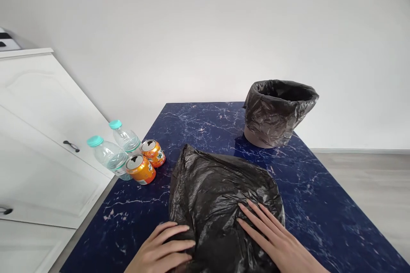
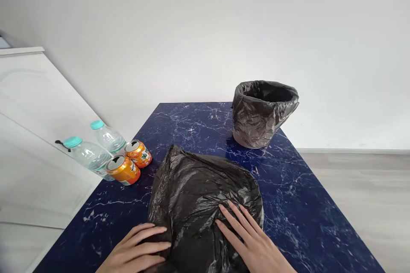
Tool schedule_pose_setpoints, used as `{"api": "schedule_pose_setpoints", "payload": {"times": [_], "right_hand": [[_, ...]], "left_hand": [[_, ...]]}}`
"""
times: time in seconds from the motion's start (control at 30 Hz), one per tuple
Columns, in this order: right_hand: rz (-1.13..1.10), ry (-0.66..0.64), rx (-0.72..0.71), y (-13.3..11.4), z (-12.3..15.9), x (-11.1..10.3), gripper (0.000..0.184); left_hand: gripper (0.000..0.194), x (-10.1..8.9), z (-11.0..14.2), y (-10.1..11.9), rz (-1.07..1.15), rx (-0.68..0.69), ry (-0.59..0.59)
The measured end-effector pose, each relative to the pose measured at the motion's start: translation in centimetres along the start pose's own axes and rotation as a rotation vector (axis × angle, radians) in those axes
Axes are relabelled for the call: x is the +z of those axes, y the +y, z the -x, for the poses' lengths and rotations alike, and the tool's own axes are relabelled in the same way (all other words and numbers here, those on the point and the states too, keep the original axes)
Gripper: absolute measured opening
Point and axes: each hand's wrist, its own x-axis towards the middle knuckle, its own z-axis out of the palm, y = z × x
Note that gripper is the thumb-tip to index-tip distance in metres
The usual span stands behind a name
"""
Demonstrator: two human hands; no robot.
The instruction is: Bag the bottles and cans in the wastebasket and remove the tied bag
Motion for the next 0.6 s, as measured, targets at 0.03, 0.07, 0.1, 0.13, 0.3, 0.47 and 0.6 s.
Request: {"api": "schedule_pose_setpoints", "payload": {"times": [0.03, 0.07, 0.1, 0.13, 0.3, 0.47, 0.6], "right_hand": [[-0.005, 0.006, -0.010, -0.2, 0.1, 0.0, 0.110], [-0.017, 0.012, -0.011, -0.3, 0.3, 0.0, 0.112], [-0.034, 0.019, -0.009, -0.4, 0.4, 0.0, 0.113], [-0.052, 0.024, -0.006, -0.5, 0.6, 0.0, 0.112], [-0.129, 0.043, 0.028, -0.1, 1.5, -1.1, 0.069], [-0.345, 0.069, 0.277, 0.8, 1.0, -2.5, 0.028], [-0.563, 0.062, 0.582, 1.6, -1.0, -2.4, 0.047]], "left_hand": [[0.042, -0.1, -0.1, 0.2, 0.067, -0.042, 0.040], [0.037, -0.3, -0.3, 0.4, 0.138, -0.085, 0.080], [0.032, -0.5, -0.5, 0.7, 0.202, -0.125, 0.122], [0.029, -0.8, -0.8, 0.9, 0.250, -0.165, 0.163], [0.027, -2.3, -2.9, 1.2, 0.294, -0.441, 0.337], [0.039, -4.0, -6.8, -0.8, 0.186, -0.601, 0.500], [0.032, -4.2, -9.6, -3.6, 0.087, -0.630, 0.509]]}}
